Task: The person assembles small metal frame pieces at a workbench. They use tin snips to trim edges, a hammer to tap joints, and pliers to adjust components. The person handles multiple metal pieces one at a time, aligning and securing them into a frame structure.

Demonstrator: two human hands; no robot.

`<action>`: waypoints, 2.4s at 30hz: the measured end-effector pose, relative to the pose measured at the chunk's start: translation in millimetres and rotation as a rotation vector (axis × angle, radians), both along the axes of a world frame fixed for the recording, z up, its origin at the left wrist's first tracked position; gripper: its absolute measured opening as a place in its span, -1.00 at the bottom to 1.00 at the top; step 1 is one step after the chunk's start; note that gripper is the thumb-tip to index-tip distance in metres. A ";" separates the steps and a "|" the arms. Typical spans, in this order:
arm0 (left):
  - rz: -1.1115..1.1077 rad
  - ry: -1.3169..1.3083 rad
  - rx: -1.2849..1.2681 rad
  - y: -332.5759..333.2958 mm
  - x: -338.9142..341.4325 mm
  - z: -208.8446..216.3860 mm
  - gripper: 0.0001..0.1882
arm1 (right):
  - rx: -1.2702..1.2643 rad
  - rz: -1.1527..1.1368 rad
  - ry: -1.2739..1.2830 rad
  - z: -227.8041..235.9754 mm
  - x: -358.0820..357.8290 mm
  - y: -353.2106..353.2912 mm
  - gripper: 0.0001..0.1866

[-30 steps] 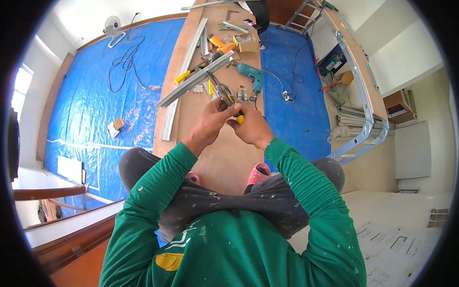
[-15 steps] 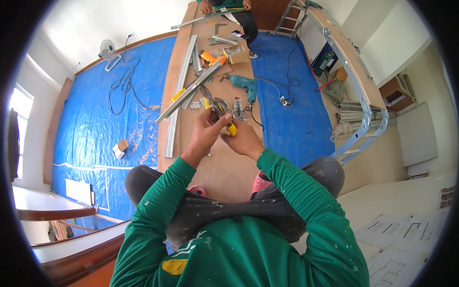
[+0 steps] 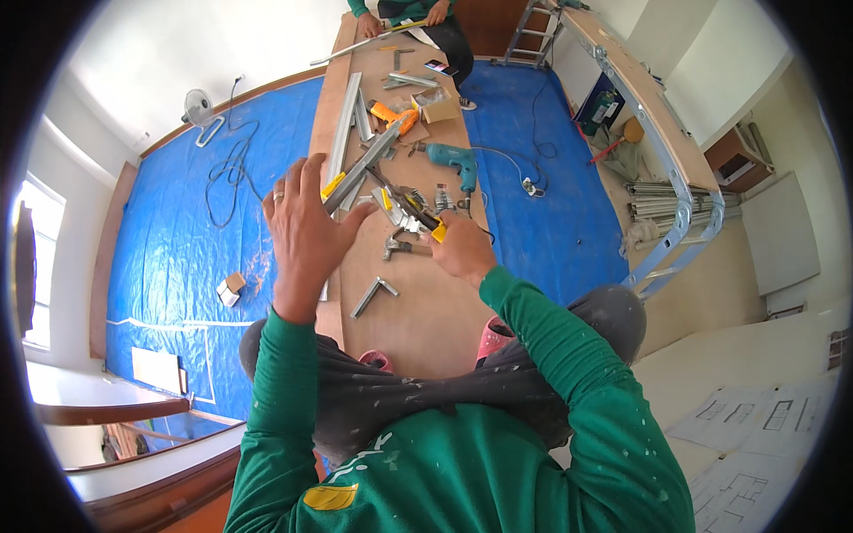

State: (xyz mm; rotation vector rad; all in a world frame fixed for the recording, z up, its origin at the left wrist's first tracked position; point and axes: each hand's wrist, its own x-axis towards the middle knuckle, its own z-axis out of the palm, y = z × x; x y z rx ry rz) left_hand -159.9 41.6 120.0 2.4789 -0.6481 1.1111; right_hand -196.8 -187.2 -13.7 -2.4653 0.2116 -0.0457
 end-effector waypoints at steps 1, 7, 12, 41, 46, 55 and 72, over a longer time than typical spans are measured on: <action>-0.040 0.205 -0.032 10.1 10.6 -14.5 -0.37 | -0.018 -0.002 0.012 2.7 0.7 2.0 -0.56; -0.115 0.773 -0.051 26.4 45.5 -65.4 -0.53 | -0.129 -0.023 0.040 8.2 3.3 3.1 -0.56; -0.204 0.744 -0.060 33.4 52.3 -84.7 -0.66 | -0.117 0.040 0.081 2.8 5.9 -3.4 -0.55; -0.314 0.849 0.022 25.2 52.9 -109.4 -0.75 | -0.029 0.087 0.200 -27.8 -12.7 -12.1 -0.34; -0.310 0.959 -0.020 23.8 54.2 -124.4 -0.75 | -0.019 0.083 0.173 -43.0 -7.9 -14.0 -0.36; -0.209 0.810 -0.042 25.4 57.6 -152.7 -0.62 | -0.096 0.055 0.174 -56.8 9.6 -10.6 -0.46; -0.222 0.809 -0.074 13.6 56.7 -112.9 -0.67 | -0.037 0.048 0.073 -32.2 6.8 -22.9 -0.37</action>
